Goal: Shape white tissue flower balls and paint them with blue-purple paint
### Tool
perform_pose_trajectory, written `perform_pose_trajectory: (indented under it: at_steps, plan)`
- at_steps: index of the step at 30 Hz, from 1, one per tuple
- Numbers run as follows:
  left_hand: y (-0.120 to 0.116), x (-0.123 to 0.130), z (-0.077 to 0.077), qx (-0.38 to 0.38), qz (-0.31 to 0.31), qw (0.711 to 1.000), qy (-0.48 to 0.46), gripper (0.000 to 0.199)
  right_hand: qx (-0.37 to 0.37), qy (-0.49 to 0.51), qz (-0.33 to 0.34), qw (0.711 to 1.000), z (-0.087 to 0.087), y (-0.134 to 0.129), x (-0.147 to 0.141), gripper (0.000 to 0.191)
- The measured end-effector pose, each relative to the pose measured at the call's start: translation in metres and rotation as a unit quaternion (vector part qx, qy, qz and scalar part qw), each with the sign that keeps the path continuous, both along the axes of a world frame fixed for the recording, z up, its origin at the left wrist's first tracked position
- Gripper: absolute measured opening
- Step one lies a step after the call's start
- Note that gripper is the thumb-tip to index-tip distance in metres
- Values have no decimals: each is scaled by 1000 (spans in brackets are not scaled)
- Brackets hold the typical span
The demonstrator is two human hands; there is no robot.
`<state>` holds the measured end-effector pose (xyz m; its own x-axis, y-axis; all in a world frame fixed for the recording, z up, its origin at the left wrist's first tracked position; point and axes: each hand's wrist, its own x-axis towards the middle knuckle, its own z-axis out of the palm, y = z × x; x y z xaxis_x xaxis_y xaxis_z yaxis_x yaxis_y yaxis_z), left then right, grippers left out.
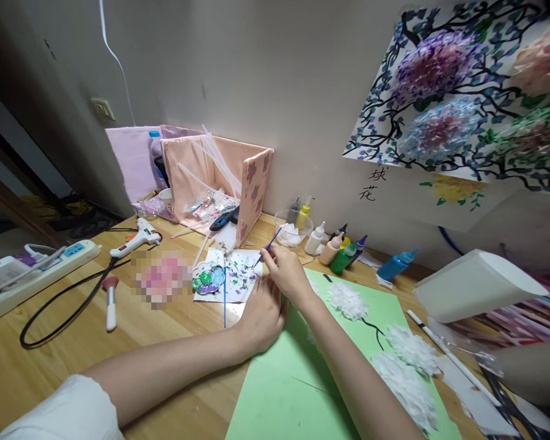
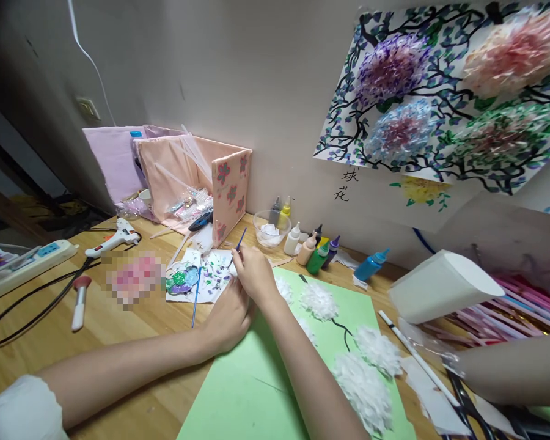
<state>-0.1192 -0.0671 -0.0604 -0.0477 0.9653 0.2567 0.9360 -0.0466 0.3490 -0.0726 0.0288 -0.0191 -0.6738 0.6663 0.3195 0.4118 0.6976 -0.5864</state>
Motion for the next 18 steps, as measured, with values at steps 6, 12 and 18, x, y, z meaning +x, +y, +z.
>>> perform_pose_trajectory:
  at_steps: [6, 12, 18]
  plan:
    - [0, 0, -2, 6, -4, 1000, -20, 41, -5, -29, 34, 999, 0, -5, -1, 17]
    - [1, -1, -2, 3, -6, 999, -34, 42, -20, -32, 33, 999, -2, -6, -3, 19]
    - [1, 0, -1, 11, 1, 1000, -27, 38, -17, -18, 15, 1000, 0, -1, -1, 21]
